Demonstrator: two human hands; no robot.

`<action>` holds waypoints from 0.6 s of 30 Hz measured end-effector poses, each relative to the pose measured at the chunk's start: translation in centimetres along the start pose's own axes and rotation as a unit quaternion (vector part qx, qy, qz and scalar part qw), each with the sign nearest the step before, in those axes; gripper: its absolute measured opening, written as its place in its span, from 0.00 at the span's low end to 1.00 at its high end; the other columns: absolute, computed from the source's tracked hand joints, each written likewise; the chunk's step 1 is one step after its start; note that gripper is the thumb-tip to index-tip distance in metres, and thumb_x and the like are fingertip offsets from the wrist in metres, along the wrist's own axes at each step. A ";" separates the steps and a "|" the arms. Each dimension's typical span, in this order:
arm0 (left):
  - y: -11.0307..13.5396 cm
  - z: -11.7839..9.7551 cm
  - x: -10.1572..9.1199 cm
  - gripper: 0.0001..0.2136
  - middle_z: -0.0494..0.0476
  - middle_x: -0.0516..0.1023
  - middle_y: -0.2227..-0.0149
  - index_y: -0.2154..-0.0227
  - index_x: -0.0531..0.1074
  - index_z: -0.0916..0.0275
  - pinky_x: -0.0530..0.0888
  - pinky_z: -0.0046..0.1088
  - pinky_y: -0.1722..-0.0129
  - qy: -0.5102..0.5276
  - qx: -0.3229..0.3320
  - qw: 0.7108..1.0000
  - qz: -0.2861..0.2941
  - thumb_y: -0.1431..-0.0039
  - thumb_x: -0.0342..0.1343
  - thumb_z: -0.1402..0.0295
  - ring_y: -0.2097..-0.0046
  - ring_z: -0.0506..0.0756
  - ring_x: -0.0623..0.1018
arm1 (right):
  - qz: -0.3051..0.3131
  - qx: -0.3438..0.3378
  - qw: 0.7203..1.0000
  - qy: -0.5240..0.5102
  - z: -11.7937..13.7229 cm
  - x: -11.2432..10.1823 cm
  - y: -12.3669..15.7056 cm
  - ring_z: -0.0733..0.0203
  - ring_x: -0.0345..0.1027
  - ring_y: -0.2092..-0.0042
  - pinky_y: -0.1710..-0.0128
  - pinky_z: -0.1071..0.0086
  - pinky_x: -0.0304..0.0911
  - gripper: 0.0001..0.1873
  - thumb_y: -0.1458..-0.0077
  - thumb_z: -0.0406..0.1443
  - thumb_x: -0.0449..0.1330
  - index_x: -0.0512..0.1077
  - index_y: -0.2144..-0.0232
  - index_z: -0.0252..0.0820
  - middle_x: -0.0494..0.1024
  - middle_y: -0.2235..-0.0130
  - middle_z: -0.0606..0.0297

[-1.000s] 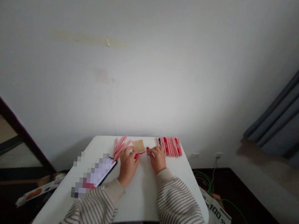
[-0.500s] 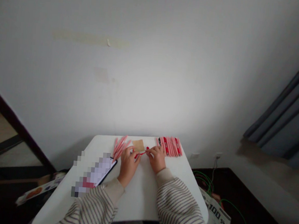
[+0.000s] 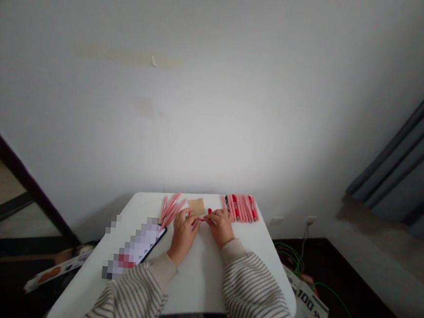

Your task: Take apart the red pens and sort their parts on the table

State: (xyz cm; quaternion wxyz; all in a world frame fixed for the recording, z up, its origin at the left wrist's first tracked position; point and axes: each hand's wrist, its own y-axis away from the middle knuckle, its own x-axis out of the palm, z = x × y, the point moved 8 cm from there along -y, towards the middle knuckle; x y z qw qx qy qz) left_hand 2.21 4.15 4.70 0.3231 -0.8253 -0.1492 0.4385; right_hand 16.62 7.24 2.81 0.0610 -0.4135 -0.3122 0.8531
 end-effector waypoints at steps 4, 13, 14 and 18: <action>0.0 0.7 0.3 0.05 0.59 0.68 0.55 0.66 0.74 0.60 0.67 0.41 0.49 0.009 -0.003 1.000 -0.004 0.44 0.55 0.69 0.50 0.58 0.67 | -0.003 -0.005 1.000 -0.022 -0.1 0.1 -0.1 0.58 0.64 0.57 0.56 0.64 0.55 0.08 0.45 0.34 0.61 0.78 0.64 0.50 0.78 0.66 0.65; 0.0 1.2 0.5 0.04 0.59 0.69 0.55 0.67 0.74 0.60 0.66 0.43 0.49 0.009 -0.009 1.000 -0.010 0.44 0.55 0.69 0.50 0.58 0.67 | -0.020 -0.016 0.997 -0.074 -0.2 -0.1 -0.3 0.57 0.66 0.59 0.57 0.63 0.58 0.07 0.47 0.34 0.62 0.79 0.65 0.48 0.79 0.67 0.63; 0.0 1.1 0.5 0.04 0.59 0.69 0.55 0.67 0.74 0.60 0.66 0.43 0.49 0.009 -0.009 1.000 -0.009 0.44 0.55 0.69 0.50 0.58 0.67 | -0.024 -0.014 0.997 -0.077 -0.3 -0.1 -0.3 0.57 0.66 0.59 0.57 0.62 0.59 0.07 0.47 0.34 0.62 0.79 0.65 0.48 0.79 0.67 0.63; 0.0 0.9 0.3 0.04 0.59 0.69 0.55 0.67 0.74 0.60 0.66 0.42 0.50 0.009 -0.007 1.000 -0.011 0.44 0.56 0.69 0.50 0.59 0.67 | -0.033 -0.006 0.996 -0.082 -0.5 -0.1 -0.3 0.57 0.66 0.59 0.57 0.63 0.59 0.07 0.46 0.34 0.62 0.79 0.65 0.48 0.79 0.68 0.63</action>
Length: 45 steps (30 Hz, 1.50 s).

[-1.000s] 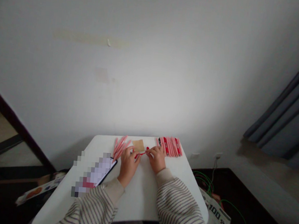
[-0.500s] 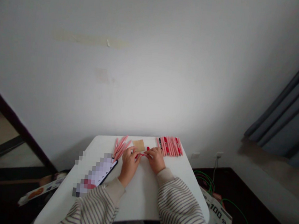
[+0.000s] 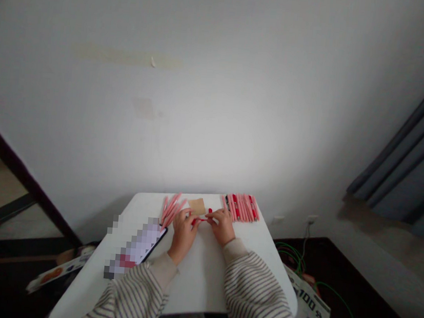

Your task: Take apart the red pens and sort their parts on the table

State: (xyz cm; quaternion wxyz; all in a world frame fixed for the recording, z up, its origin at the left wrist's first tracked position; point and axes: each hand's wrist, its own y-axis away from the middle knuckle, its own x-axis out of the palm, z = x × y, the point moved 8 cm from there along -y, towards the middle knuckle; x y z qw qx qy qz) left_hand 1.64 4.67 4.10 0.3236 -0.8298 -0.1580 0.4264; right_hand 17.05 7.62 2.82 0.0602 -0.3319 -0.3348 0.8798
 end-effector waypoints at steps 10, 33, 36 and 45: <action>0.0 0.1 0.2 0.04 0.59 0.69 0.55 0.67 0.74 0.60 0.66 0.42 0.50 0.005 -0.004 1.000 0.005 0.45 0.57 0.69 0.51 0.59 0.67 | -0.005 0.025 0.999 -0.023 -0.4 -0.2 0.0 0.56 0.67 0.59 0.56 0.63 0.60 0.07 0.46 0.35 0.62 0.79 0.65 0.48 0.78 0.68 0.62; 0.0 -0.2 -0.1 0.06 0.59 0.68 0.55 0.65 0.75 0.58 0.66 0.42 0.50 0.005 -0.010 1.000 0.014 0.43 0.54 0.67 0.50 0.58 0.66 | -0.030 0.023 0.999 -0.025 -0.1 -0.5 0.1 0.57 0.65 0.60 0.57 0.62 0.61 0.06 0.46 0.37 0.62 0.79 0.65 0.48 0.76 0.68 0.61; 0.0 -0.1 0.0 0.07 0.59 0.68 0.56 0.65 0.75 0.59 0.67 0.43 0.50 0.016 -0.008 1.000 0.007 0.43 0.54 0.67 0.51 0.58 0.67 | -0.029 0.028 0.999 -0.014 -0.2 -0.6 0.1 0.57 0.65 0.60 0.56 0.62 0.62 0.07 0.45 0.38 0.61 0.79 0.65 0.47 0.75 0.67 0.60; -0.1 -0.1 -0.4 0.07 0.59 0.68 0.57 0.66 0.76 0.58 0.67 0.43 0.50 0.018 -0.012 1.000 -0.001 0.43 0.54 0.67 0.51 0.58 0.67 | -0.035 0.027 0.999 -0.014 -0.5 -0.9 0.0 0.56 0.66 0.59 0.56 0.61 0.63 0.11 0.42 0.39 0.56 0.78 0.60 0.45 0.77 0.65 0.59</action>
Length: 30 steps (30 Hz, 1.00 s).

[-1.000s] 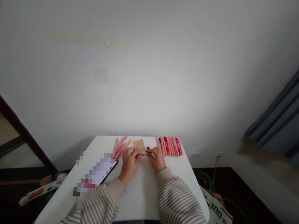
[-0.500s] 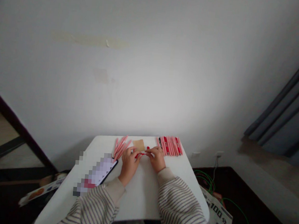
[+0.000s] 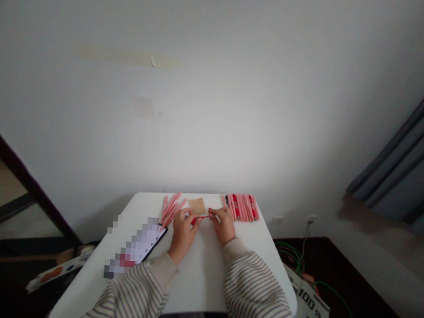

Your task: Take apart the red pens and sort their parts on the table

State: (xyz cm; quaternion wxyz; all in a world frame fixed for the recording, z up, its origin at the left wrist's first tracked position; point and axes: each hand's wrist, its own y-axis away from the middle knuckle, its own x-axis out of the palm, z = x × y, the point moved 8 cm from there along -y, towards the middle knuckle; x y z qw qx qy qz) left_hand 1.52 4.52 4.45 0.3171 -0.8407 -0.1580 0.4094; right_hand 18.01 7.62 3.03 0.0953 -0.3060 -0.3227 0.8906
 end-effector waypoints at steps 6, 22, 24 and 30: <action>-0.1 0.2 -0.1 0.07 0.59 0.68 0.57 0.66 0.76 0.59 0.67 0.42 0.50 -0.018 -0.008 1.000 -0.001 0.43 0.53 0.67 0.51 0.59 0.67 | -0.001 -0.033 0.998 0.050 0.2 -0.3 -0.1 0.55 0.63 0.57 0.54 0.60 0.60 0.15 0.41 0.30 0.52 0.79 0.63 0.47 0.79 0.63 0.60; -0.2 0.1 -0.5 0.07 0.60 0.69 0.58 0.68 0.75 0.60 0.67 0.43 0.51 -0.022 -0.006 1.000 -0.017 0.43 0.52 0.67 0.52 0.58 0.68 | 0.045 -0.051 0.986 0.151 0.5 0.3 0.3 0.50 0.58 0.51 0.51 0.52 0.58 0.13 0.50 0.29 0.63 0.79 0.67 0.54 0.77 0.55 0.64; -0.2 0.1 -0.6 0.07 0.60 0.69 0.58 0.68 0.75 0.60 0.67 0.42 0.51 -0.018 -0.005 1.000 -0.022 0.43 0.52 0.68 0.52 0.58 0.68 | 0.044 -0.052 0.986 0.152 0.5 0.3 0.3 0.49 0.58 0.51 0.51 0.52 0.58 0.12 0.51 0.29 0.64 0.79 0.67 0.53 0.76 0.55 0.64; -0.1 0.2 -0.5 0.07 0.60 0.69 0.58 0.67 0.75 0.61 0.67 0.42 0.50 -0.019 -0.012 1.000 -0.020 0.42 0.52 0.68 0.52 0.58 0.68 | 0.057 -0.044 0.985 0.159 0.2 0.6 0.3 0.50 0.57 0.51 0.51 0.54 0.57 0.11 0.52 0.29 0.65 0.78 0.68 0.52 0.77 0.56 0.65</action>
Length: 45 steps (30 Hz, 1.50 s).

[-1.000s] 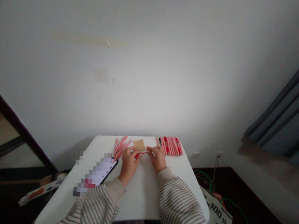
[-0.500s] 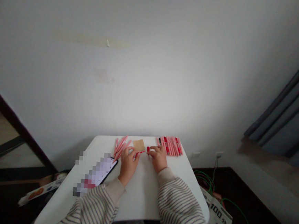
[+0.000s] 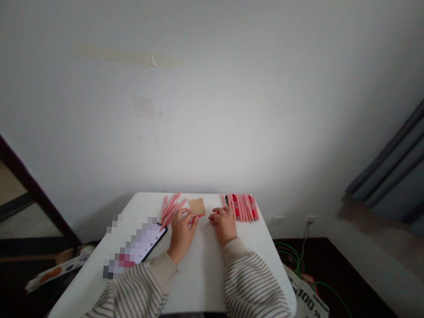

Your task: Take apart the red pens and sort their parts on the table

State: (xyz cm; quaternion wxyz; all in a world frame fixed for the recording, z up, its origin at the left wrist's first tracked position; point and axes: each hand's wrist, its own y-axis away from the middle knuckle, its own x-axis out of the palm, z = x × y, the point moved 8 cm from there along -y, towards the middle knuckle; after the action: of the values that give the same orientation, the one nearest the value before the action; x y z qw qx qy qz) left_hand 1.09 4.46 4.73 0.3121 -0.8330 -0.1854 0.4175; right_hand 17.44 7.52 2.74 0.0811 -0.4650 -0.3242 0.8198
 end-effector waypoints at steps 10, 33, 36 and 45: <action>0.0 0.0 0.0 0.07 0.60 0.68 0.58 0.67 0.74 0.61 0.68 0.42 0.51 0.000 0.004 1.000 -0.008 0.43 0.52 0.68 0.53 0.58 0.68 | 0.015 -0.008 1.000 -0.010 0.6 -0.2 -0.1 0.50 0.58 0.52 0.51 0.54 0.55 0.09 0.50 0.30 0.63 0.78 0.70 0.52 0.79 0.58 0.65; -0.1 0.4 -0.1 0.07 0.59 0.68 0.58 0.66 0.74 0.61 0.68 0.42 0.50 0.027 -0.005 0.999 -0.022 0.42 0.51 0.68 0.53 0.58 0.68 | -0.083 0.017 0.996 0.003 0.4 -1.9 -0.2 0.52 0.58 0.53 0.50 0.58 0.52 0.10 0.43 0.33 0.58 0.77 0.61 0.49 0.78 0.63 0.63; -0.1 0.4 0.0 0.07 0.59 0.68 0.58 0.65 0.75 0.60 0.68 0.42 0.50 0.025 -0.005 1.000 -0.018 0.42 0.52 0.68 0.52 0.58 0.68 | -0.085 0.010 0.996 0.004 0.5 -2.0 -0.2 0.53 0.57 0.54 0.51 0.59 0.52 0.09 0.43 0.33 0.58 0.77 0.62 0.49 0.78 0.63 0.64; 0.0 0.4 0.3 0.08 0.59 0.68 0.58 0.67 0.76 0.59 0.68 0.42 0.50 0.028 -0.003 1.000 -0.003 0.42 0.52 0.66 0.52 0.58 0.68 | -0.087 -0.006 0.996 -0.003 1.1 -2.2 -0.2 0.53 0.58 0.54 0.53 0.59 0.54 0.09 0.44 0.33 0.60 0.77 0.62 0.51 0.78 0.63 0.64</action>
State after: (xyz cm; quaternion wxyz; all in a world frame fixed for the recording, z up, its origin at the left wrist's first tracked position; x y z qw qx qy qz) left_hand 0.96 4.78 4.41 0.3158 -0.8446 -0.1810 0.3927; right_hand 17.71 6.19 4.80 0.1480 -0.4334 -0.3688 0.8088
